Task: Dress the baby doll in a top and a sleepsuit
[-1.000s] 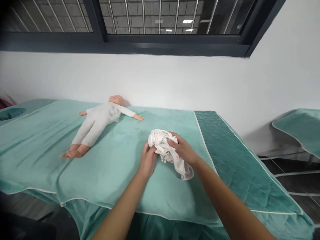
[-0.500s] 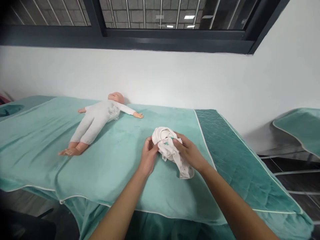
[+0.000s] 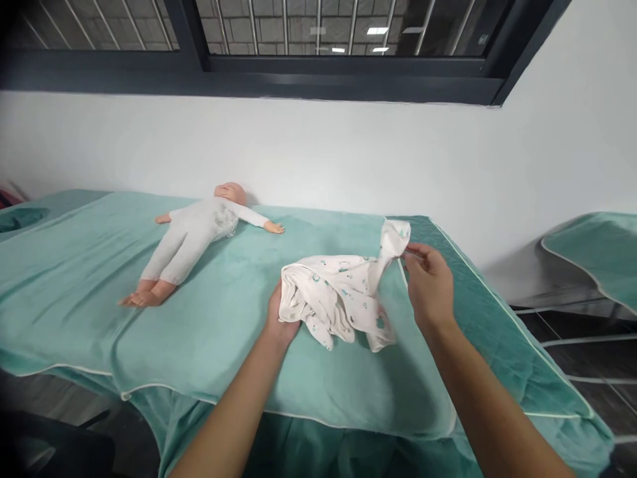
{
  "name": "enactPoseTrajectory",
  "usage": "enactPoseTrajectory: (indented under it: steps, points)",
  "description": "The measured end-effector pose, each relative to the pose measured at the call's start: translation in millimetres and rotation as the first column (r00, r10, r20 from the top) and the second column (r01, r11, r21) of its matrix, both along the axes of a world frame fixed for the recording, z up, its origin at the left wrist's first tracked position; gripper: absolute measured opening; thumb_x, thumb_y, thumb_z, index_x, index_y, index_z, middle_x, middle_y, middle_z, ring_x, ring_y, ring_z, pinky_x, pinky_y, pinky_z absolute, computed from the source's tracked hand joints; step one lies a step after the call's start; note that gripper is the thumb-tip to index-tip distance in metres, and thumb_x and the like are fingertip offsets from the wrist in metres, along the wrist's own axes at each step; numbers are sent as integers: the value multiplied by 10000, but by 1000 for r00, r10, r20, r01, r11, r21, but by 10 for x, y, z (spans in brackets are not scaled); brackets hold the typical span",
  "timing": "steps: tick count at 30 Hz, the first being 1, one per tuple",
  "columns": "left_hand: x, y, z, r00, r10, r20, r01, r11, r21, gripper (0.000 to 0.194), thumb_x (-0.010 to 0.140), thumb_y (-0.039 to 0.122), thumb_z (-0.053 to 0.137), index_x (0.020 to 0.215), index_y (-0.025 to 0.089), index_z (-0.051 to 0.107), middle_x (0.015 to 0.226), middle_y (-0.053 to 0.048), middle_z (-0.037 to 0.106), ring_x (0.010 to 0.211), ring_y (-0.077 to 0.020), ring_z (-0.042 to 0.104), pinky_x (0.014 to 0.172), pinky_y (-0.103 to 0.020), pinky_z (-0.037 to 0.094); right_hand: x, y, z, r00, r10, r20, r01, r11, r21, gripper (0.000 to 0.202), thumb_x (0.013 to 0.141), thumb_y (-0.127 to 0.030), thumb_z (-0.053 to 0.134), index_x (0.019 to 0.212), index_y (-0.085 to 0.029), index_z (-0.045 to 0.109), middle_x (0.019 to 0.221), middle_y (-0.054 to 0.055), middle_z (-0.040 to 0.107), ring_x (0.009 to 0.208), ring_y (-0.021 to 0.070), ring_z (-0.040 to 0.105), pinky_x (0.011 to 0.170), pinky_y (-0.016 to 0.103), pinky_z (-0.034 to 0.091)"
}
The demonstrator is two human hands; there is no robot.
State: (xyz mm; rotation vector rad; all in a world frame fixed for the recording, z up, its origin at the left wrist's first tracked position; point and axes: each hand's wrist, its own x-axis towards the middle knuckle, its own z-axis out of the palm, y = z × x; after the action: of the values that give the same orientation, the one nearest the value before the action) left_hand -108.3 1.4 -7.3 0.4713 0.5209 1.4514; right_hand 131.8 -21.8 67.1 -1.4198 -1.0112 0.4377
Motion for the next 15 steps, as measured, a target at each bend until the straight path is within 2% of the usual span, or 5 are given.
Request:
enactPoseTrajectory:
  steps: [4,7,9,11,15]
  points:
    - [5,-1,10,1000,4,27,-3,1000,-20,218,787,296,713,970,177,715,937,-19,734,865,-183,681,835,-312,504,-295,-313,93,942,-105,319,50,983,175,293,924,-396,540,1164,-247,618,1175,96,650,1099,250,610,957,443,495]
    - [13,-6,32,1000,-11,27,11,1000,-2,236,782,284,721,989,170,718,949,-27,737,870,-180,684,825,-301,510,-701,-524,32,787,164,595,-275,956,100,344,918,-366,571,1246,-263,564,1260,105,608,1195,272,565,1038,479,454]
    - [11,-13,43,999,-25,34,24,1000,5,248,771,286,729,984,161,718,939,-33,739,856,-180,689,827,-295,513,-936,-545,-75,687,326,649,-405,914,-30,465,885,-380,629,1318,-265,503,1363,105,548,1286,298,498,1073,502,429]
    - [6,-17,45,999,-31,44,32,999,-7,238,765,295,730,952,149,715,910,-36,737,822,-175,690,813,-286,515,-1079,-482,-179,680,372,632,-411,907,-92,515,852,-360,670,1318,-257,480,1395,106,515,1312,313,466,1075,515,424]
    - [-1,-3,44,994,-41,99,49,995,-82,243,772,309,710,942,135,706,941,-60,735,837,-181,695,783,-273,523,-1076,-324,-234,718,364,593,-414,909,-57,203,852,-177,571,1037,-255,542,1262,81,579,1217,287,531,1005,480,456]
